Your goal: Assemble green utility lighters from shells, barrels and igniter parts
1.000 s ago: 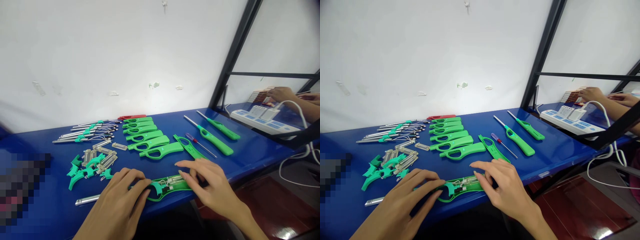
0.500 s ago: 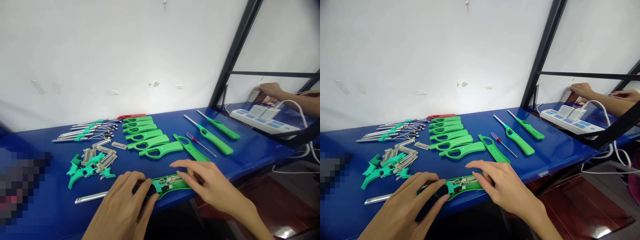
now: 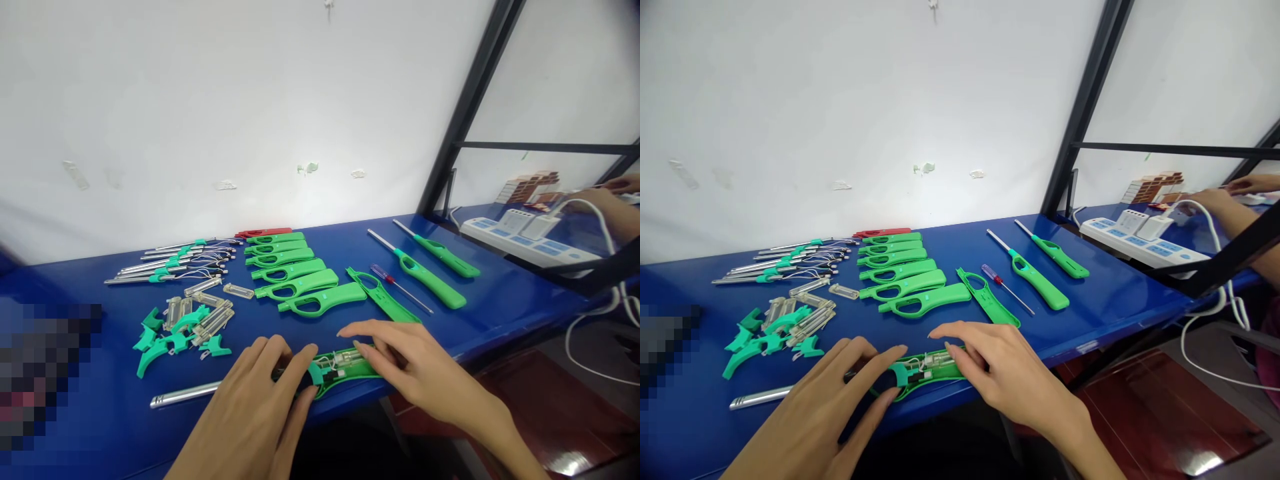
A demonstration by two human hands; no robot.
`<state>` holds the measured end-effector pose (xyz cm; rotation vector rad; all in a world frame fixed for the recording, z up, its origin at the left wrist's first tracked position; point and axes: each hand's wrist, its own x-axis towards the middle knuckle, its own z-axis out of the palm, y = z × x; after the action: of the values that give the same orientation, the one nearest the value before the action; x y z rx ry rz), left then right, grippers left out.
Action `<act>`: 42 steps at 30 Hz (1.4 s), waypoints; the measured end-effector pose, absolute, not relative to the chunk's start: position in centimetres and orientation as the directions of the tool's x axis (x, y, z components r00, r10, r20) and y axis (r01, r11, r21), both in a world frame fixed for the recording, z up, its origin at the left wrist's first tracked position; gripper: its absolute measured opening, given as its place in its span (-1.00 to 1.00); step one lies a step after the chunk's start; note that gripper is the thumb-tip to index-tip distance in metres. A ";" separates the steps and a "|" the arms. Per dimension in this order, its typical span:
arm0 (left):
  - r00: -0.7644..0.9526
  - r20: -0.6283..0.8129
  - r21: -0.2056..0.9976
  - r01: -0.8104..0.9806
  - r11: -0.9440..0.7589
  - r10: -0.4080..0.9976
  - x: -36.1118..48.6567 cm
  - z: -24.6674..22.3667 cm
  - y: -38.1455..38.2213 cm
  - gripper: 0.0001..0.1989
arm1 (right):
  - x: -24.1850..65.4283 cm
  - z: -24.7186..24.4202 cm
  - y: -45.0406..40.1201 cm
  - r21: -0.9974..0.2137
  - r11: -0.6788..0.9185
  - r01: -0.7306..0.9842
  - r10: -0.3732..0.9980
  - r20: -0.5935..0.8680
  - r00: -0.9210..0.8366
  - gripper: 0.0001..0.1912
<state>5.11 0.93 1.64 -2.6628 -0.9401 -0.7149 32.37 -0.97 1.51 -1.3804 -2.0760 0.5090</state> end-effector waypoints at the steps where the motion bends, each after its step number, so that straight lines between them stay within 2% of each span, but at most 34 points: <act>1: 0.682 0.490 -0.033 0.637 -0.771 0.543 5.1 1.8 0.9 -0.62 | 32.4 1.5 -0.9 -0.599 0.392 0.698 0.920 0.264 -0.290 -0.66; 4: 0.702 0.406 0.014 0.636 -0.772 0.586 5.3 2.2 0.9 -0.57 | 32.3 1.6 -0.9 -0.590 0.397 0.703 0.918 0.270 -0.291 -0.67; 7: 0.715 0.370 0.010 0.635 -0.772 0.593 5.5 2.3 0.9 -0.52 | 32.2 1.6 -0.9 -0.584 0.405 0.703 0.914 0.283 -0.292 -0.66; 15: 0.687 0.440 -0.035 0.657 -0.753 0.579 5.3 1.8 0.8 -0.57 | 32.2 1.3 -0.9 -0.570 0.407 0.714 0.913 0.279 -0.298 -0.69; 21: 0.707 0.371 -0.035 0.659 -0.751 0.603 5.4 2.1 0.8 -0.63 | 32.0 1.7 -1.0 -0.510 0.448 0.734 0.892 0.314 -0.326 -0.80; 28: 0.716 0.368 -0.054 0.653 -0.755 0.593 5.5 2.2 0.9 -0.62 | 32.0 1.7 -1.0 -0.534 0.480 0.696 0.877 0.299 -0.375 -0.71; 34: 0.713 0.410 -0.077 0.649 -0.757 0.570 5.2 1.7 0.8 -0.64 | 31.9 1.6 -1.0 -0.539 0.479 0.693 0.877 0.312 -0.364 -0.72; 37: 0.724 0.424 -0.100 0.634 -0.767 0.544 5.1 1.6 0.8 -0.63 | 32.2 1.3 -1.1 -0.605 0.506 0.615 0.856 0.440 -0.271 -0.74; 40: 0.727 0.429 -0.103 0.628 -0.771 0.535 5.1 1.6 1.0 -0.63 | 33.3 1.0 -1.2 -0.619 0.491 0.613 0.781 0.625 0.005 -0.76; 42: 0.721 0.436 -0.091 0.630 -0.771 0.538 5.1 1.7 1.0 -0.65 | 34.4 0.9 -1.3 -0.622 0.394 0.677 0.722 0.665 0.191 -0.78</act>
<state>5.08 1.04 1.67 -2.6931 -0.9290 -0.5756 34.39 -1.30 0.90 -1.3067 -1.5104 0.0496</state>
